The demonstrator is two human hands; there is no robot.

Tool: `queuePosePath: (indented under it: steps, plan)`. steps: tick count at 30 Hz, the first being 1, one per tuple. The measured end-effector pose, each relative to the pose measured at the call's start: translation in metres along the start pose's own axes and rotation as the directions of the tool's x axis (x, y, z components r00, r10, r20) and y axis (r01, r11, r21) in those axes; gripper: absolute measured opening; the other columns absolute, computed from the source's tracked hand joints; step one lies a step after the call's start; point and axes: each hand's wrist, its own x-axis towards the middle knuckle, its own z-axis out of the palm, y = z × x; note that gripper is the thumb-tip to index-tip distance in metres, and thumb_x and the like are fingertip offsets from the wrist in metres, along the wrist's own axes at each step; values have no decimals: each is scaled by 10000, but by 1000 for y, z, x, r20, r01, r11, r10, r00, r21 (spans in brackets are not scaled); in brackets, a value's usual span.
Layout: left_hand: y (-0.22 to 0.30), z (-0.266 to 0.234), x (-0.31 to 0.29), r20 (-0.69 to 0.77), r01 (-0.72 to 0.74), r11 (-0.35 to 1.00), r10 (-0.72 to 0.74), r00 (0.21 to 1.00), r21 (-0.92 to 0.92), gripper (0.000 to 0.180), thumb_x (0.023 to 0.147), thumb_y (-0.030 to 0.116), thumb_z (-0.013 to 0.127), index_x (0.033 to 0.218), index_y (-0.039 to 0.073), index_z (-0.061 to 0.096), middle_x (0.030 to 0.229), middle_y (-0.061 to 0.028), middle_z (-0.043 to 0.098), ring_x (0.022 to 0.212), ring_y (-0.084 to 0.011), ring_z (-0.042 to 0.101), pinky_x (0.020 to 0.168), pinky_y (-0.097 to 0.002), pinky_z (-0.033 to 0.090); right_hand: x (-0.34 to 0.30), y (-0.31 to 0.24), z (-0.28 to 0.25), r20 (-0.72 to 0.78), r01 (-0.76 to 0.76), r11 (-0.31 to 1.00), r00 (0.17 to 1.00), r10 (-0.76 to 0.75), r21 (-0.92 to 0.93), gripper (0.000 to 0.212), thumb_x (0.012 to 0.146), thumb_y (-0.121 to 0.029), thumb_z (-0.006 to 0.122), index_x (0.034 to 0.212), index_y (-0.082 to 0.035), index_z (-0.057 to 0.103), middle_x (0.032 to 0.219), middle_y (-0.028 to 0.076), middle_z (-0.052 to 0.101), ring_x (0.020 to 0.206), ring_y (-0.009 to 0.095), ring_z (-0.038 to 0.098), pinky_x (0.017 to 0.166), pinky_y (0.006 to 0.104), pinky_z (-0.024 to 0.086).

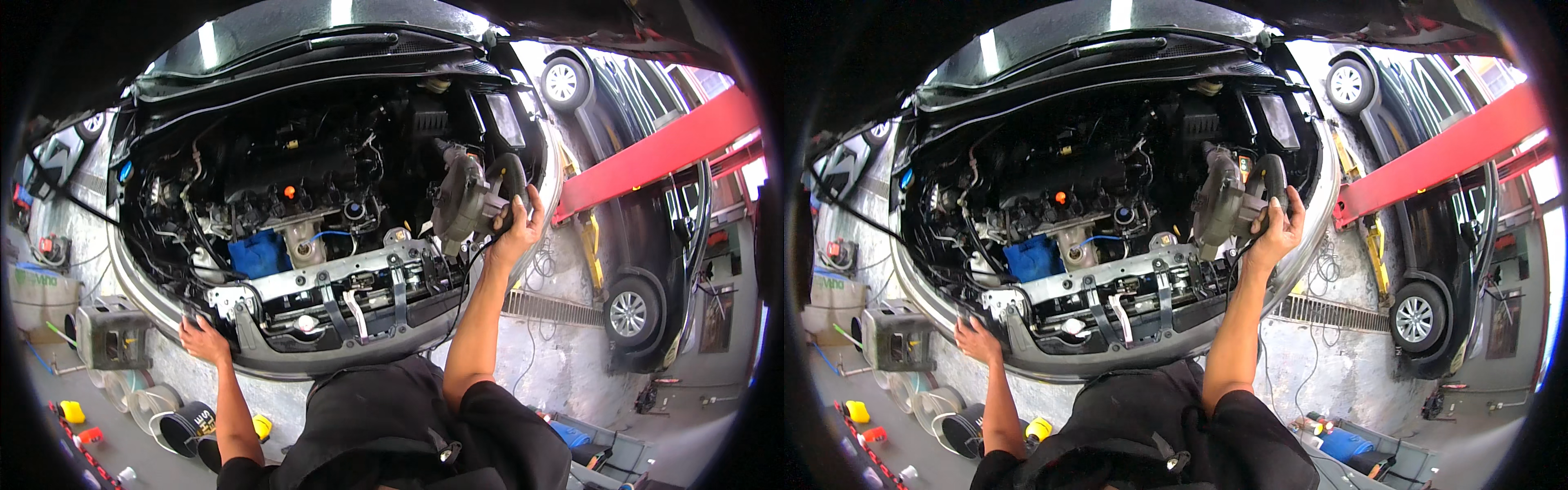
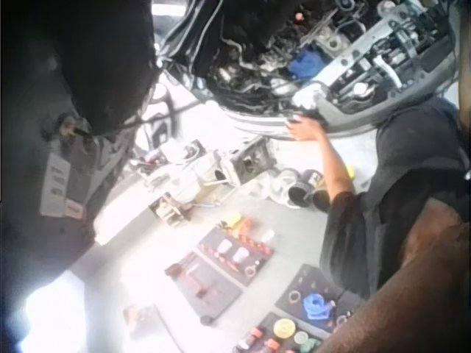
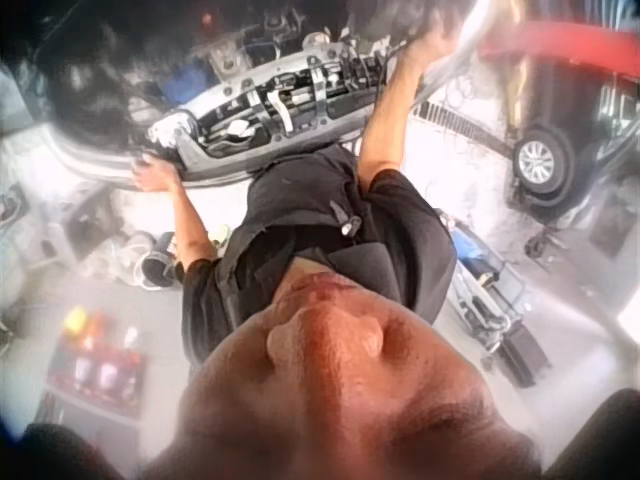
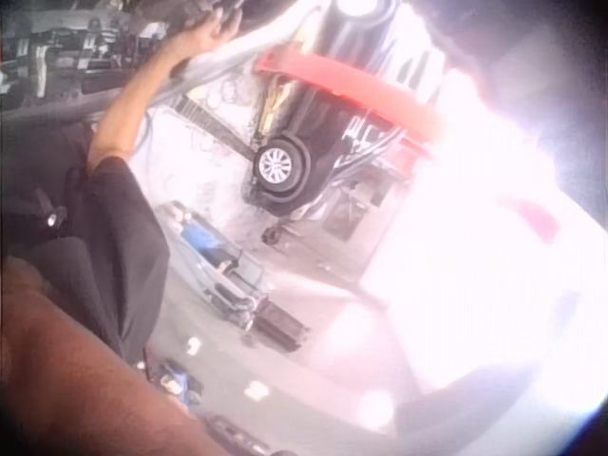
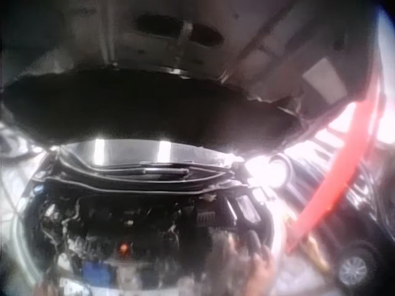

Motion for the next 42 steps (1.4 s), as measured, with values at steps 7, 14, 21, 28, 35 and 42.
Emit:
queuePosePath:
  steps: [7, 14, 21, 28, 35, 42]
  plan:
    - [-2, 3, -3, -48, -8, 1000, 8, 999, 0, 532, 1085, 502, 521, 1481, 153, 590, 1529, -142, 536, 1411, -383, 491, 1124, -585, 407, -13, -36, -20, 87, -88, 996, 992, 88, 4, 412, 986, -60, 670, 1384, 2, 586, 752, 55, 600, 549, 96, 514, 452, 232, 428]
    - [-14, -1, -3, -43, -31, 989, 25, 999, -141, 526, 1092, 490, 518, 1442, 110, 618, 1521, -162, 551, 1385, -401, 512, 1126, -559, 415, -33, -74, -47, 245, -259, 959, 943, 226, 115, 413, 986, -76, 639, 1387, -23, 554, 893, 93, 642, 621, 129, 586, 464, 242, 490]
    - [-21, -43, -85, -54, -41, 895, 19, 998, -444, 478, 1097, 374, 538, 1412, 21, 604, 1472, -219, 530, 1389, -412, 500, 1157, -516, 381, -37, -95, -88, 376, -399, 911, 864, 335, 104, 477, 967, -66, 653, 1424, 12, 541, 929, 101, 654, 637, 117, 592, 448, 226, 486]
    - [96, -151, -235, 304, 130, 551, 236, 923, -824, 315, 1080, 238, 614, 1285, 6, 671, 1189, -141, 677, 1135, -233, 641, 1020, -376, 495, -67, -143, -109, 465, -331, 944, 838, 285, 18, 547, 979, -108, 698, 1472, 14, 497, 804, 75, 615, 593, 104, 547, 489, 232, 441]
    - [268, -240, -278, 633, 737, 178, 662, 400, -652, 772, 1125, 643, 334, 1523, 19, 552, 1442, -97, 640, 1353, -199, 569, 1187, -377, 403, -127, -163, -146, 722, -321, 947, 656, 219, 4, 777, 979, -142, 723, 1629, 15, 329, 780, 95, 643, 599, 126, 567, 562, 253, 459]
    - [258, -273, -305, 512, 854, -153, 743, 431, -497, 707, 1095, 649, 450, 1403, 46, 652, 1267, -61, 717, 1095, -145, 697, 986, -333, 562, -147, -190, -194, 823, -643, 712, 220, 524, -282, 594, 1080, -342, 617, 1496, 55, 466, 828, 159, 682, 610, 199, 602, 586, 309, 494]
